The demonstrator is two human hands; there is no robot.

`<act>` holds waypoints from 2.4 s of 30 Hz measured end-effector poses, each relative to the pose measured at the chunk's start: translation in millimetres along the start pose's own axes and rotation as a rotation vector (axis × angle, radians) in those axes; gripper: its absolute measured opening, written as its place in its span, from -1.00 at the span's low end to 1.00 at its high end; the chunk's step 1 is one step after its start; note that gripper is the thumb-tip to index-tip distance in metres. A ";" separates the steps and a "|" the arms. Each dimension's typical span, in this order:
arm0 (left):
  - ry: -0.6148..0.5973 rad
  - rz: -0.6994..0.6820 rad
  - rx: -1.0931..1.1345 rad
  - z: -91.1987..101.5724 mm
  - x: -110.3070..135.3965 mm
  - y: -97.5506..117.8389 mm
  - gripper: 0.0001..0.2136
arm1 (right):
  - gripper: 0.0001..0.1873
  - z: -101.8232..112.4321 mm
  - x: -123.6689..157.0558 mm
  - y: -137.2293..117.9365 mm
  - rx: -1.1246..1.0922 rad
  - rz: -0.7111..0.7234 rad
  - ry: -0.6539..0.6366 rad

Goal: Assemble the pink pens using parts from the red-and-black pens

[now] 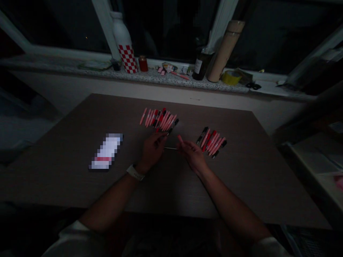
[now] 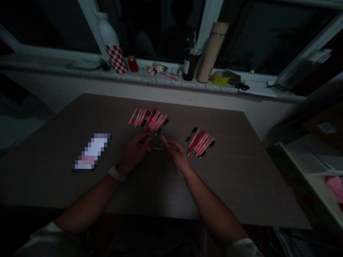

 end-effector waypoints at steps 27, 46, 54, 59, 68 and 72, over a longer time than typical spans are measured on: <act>-0.155 0.043 -0.511 -6.7 -9.0 -22.7 -0.85 | -0.76 12.0 -11.6 3.4 0.358 0.274 0.253; -0.135 0.089 -0.203 1.2 -4.6 -30.0 -0.78 | -0.82 14.0 -12.1 11.0 1.436 0.389 0.064; -0.078 0.100 -0.190 3.9 -5.1 -29.7 -0.78 | -0.85 25.1 -17.2 11.7 1.063 0.391 0.212; -0.096 0.137 -0.142 2.5 -2.7 -28.4 -0.77 | -0.83 26.2 -18.0 11.6 1.040 0.393 0.224; -0.095 0.131 -0.122 2.6 -2.4 -25.1 -0.78 | -0.88 25.5 -17.9 13.5 0.948 0.399 0.261; -0.106 0.094 -0.129 2.3 -2.1 -20.4 -0.81 | -0.88 25.7 -18.1 13.3 0.998 0.403 0.238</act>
Point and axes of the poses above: each hand's wrist, its own x-axis away from the middle knuckle, its own z-axis out of the back of the hand, y = z × x, the point moved 1 cm from there along -x, towards the middle knuckle, and after that the axes turned 13 degrees about x, right-handed, at the moved point
